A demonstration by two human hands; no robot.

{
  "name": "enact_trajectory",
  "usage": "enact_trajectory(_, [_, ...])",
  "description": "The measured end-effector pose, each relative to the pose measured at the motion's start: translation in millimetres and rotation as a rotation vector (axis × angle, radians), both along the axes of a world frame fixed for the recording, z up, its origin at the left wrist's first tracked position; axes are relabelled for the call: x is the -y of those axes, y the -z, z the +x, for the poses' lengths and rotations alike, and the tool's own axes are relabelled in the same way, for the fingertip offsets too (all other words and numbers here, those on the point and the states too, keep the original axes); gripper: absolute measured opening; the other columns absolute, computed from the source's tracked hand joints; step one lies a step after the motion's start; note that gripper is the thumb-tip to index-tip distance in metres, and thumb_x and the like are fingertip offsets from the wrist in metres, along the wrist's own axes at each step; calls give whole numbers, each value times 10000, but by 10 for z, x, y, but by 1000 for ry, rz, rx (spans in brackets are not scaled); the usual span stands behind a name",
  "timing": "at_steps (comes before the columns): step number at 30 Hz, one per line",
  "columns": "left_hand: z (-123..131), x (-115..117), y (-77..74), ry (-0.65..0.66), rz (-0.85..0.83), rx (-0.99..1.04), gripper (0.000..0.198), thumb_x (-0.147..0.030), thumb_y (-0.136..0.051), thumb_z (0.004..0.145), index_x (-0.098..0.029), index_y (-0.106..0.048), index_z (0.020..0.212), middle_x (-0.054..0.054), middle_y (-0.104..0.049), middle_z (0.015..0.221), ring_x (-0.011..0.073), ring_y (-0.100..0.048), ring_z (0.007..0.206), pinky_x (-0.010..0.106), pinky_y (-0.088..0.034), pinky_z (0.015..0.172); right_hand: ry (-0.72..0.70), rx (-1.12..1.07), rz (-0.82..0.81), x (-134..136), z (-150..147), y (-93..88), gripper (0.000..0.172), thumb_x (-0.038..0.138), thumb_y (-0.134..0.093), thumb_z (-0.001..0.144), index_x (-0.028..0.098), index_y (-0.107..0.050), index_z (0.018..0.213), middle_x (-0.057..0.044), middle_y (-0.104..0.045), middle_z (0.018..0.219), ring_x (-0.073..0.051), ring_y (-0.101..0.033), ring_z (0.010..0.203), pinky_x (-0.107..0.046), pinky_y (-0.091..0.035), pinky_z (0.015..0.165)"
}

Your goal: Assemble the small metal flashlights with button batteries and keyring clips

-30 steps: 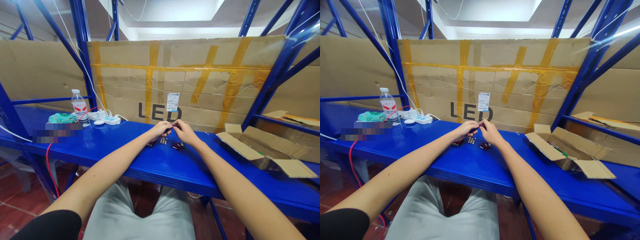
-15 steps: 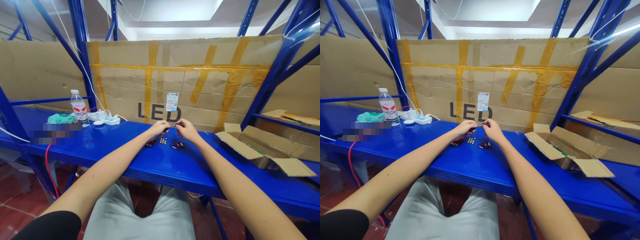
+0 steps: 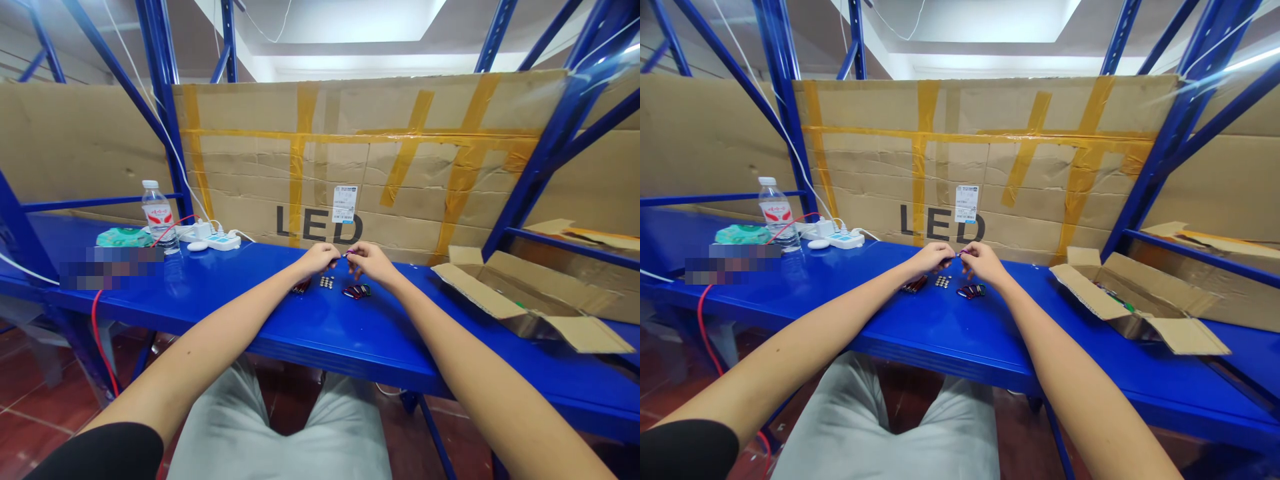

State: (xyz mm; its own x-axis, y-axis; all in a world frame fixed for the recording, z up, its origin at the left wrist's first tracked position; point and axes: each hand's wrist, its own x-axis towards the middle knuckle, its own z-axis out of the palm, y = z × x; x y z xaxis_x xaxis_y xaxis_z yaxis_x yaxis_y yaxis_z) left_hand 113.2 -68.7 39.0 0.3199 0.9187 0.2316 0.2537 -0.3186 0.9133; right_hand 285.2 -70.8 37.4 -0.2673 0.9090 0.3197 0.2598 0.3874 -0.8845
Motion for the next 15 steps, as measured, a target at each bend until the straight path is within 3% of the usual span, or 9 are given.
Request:
enact_trajectory(7, [15,22,19,79,51,29,196,-309,-547,857,-145,-575,753,-47,-489,562,48,-354,410,215,-237,434,-54,8,28,4,-13,21,155,285,-642,819,152,-563,830,-5,-606,568,-129,-569,444,-264,-507,432])
enact_trajectory(10, [24,-6,49,77,111,25,195,-289,-572,832,-137,-565,710,-52,-476,537,51,-353,432,218,-259,472,-21,104,131,4,-20,54,141,249,-557,868,140,-579,954,-39,-643,665,-146,-593,488,-281,-509,458])
enact_trajectory(12, [24,-40,70,74,139,32,208,-289,-571,823,-138,-551,682,-53,-473,531,56,-364,455,219,-275,499,-8,243,267,3,-15,71,251,190,-496,884,132,-571,1116,-88,-689,818,-176,-648,602,-316,-545,556])
enact_trajectory(15, [13,-98,95,62,173,66,235,-334,-579,813,-145,-539,679,-52,-476,529,69,-392,491,223,-299,534,3,459,464,-1,4,83,422,115,-483,860,120,-522,1280,-169,-676,1144,-251,-674,986,-394,-534,862])
